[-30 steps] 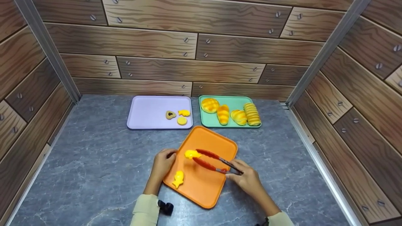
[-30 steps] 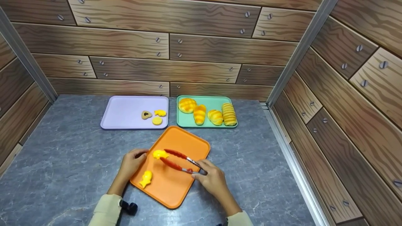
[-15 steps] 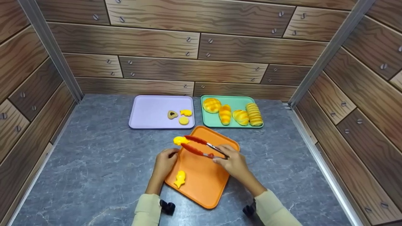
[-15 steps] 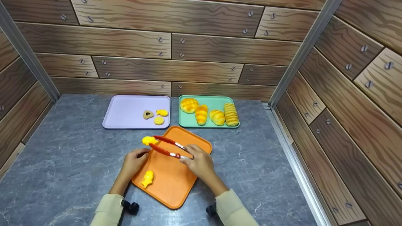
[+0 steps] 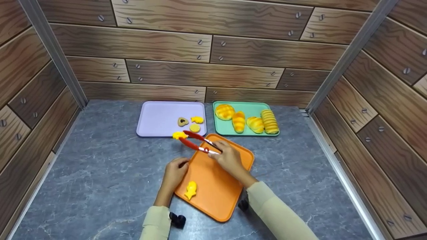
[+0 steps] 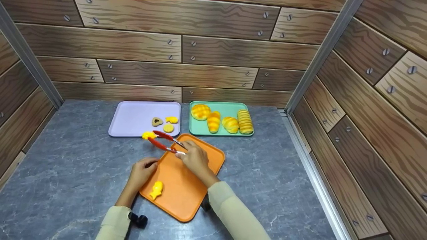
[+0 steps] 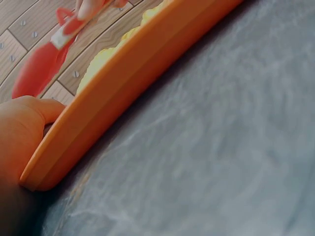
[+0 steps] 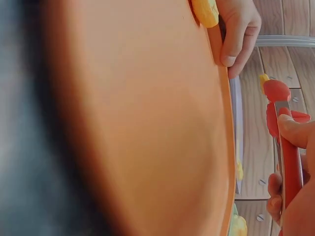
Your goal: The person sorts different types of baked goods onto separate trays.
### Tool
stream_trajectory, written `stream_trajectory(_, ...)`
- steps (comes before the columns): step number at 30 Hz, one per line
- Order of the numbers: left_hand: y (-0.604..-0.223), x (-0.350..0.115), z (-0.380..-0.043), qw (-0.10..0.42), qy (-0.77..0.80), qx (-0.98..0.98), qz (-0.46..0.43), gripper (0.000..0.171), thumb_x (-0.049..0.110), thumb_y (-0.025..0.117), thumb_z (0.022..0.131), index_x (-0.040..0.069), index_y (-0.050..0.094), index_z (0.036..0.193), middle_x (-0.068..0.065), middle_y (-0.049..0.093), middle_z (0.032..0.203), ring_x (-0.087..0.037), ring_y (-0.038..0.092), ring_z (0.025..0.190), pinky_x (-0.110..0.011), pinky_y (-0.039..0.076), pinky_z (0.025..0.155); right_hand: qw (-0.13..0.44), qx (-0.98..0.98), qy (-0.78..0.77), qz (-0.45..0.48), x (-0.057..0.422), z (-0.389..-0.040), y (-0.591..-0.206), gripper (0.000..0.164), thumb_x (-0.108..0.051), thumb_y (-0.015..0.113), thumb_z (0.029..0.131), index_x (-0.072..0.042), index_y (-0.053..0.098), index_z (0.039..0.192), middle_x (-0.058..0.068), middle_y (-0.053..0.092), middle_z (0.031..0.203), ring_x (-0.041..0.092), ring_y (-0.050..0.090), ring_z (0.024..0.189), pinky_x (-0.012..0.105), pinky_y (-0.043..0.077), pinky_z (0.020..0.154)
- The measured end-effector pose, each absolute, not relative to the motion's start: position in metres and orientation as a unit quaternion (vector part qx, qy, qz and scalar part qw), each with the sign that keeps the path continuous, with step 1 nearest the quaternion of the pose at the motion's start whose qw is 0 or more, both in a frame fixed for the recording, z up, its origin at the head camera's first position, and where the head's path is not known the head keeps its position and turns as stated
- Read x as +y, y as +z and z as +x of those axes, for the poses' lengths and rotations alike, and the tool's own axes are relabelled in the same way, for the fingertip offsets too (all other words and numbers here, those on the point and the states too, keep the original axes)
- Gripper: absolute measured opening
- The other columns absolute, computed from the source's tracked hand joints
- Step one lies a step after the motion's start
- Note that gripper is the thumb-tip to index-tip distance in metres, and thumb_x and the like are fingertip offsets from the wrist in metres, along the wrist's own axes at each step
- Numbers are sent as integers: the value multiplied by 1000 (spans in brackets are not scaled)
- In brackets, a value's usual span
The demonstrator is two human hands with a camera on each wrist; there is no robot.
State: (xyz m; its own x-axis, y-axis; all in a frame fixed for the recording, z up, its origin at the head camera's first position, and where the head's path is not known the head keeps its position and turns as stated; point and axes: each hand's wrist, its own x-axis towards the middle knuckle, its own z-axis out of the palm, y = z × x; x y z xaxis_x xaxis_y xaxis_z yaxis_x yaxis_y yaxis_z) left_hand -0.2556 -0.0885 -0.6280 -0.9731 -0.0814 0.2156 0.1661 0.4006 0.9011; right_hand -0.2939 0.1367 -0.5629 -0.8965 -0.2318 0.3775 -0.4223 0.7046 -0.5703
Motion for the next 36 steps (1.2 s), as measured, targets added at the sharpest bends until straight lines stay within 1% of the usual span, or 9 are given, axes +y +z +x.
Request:
stream_trajectory(3,-628,-88,-255,112,-553,-825,-27,18,6,67,94,5,78,107,-10,75,108,-26,68,108,-43,52,97,132,-917,337,171,126,-307,-566,48,-33,83,83,-12,72,124,6,68,126,26,67,107,47,53,87)
stream_trajectory(6,-627,-88,-255,108,-554,-825,-24,18,7,67,94,5,78,108,-11,74,109,-27,68,109,-44,52,97,113,-923,338,147,117,-317,-570,47,-33,83,83,-13,72,124,5,68,127,26,66,110,47,51,91)
stream_trajectory(11,-627,-88,-254,104,-555,-825,-22,18,8,67,94,5,78,108,-11,74,109,-27,68,109,-44,52,97,99,-931,330,121,105,-331,-578,43,-34,83,83,-17,73,122,-2,67,124,21,66,108,43,50,88)
stream_trajectory(15,-626,-89,-253,106,-559,-822,-21,17,7,68,94,4,78,108,-11,74,108,-27,68,108,-44,52,97,97,-932,328,120,96,-338,-581,46,-34,82,84,-14,72,124,0,67,126,21,65,111,44,50,90)
stream_trajectory(17,-627,-89,-254,108,-556,-824,-24,17,7,67,94,4,77,107,-11,74,107,-27,68,107,-44,53,96,92,-932,333,111,92,-340,-583,46,-35,82,84,-14,72,125,1,67,125,21,65,109,43,50,91)
stream_trajectory(25,-628,-89,-254,117,-553,-824,-30,17,6,68,93,4,78,106,-10,75,106,-26,69,105,-44,53,95,71,-937,332,76,75,-348,-585,42,-37,81,84,-20,73,121,-2,69,119,20,65,103,42,50,88)
stream_trajectory(28,-628,-89,-254,119,-555,-823,-33,16,5,68,93,3,78,106,-11,75,105,-27,69,105,-44,53,95,62,-939,332,71,69,-351,-585,44,-39,80,85,-20,72,124,-3,69,120,20,65,104,42,49,88)
stream_trajectory(32,-628,-89,-254,122,-546,-828,-36,16,5,68,93,3,78,106,-11,75,106,-28,69,106,-45,53,95,67,-943,319,64,61,-355,-583,50,-40,80,84,-22,70,129,-4,69,121,20,66,106,42,50,85)
stream_trajectory(36,-628,-89,-254,122,-544,-830,-35,16,6,67,93,3,78,105,-11,74,107,-28,69,106,-45,53,96,63,-949,304,58,54,-357,-580,49,-41,80,85,-24,70,130,-4,69,119,21,66,104,41,49,84)
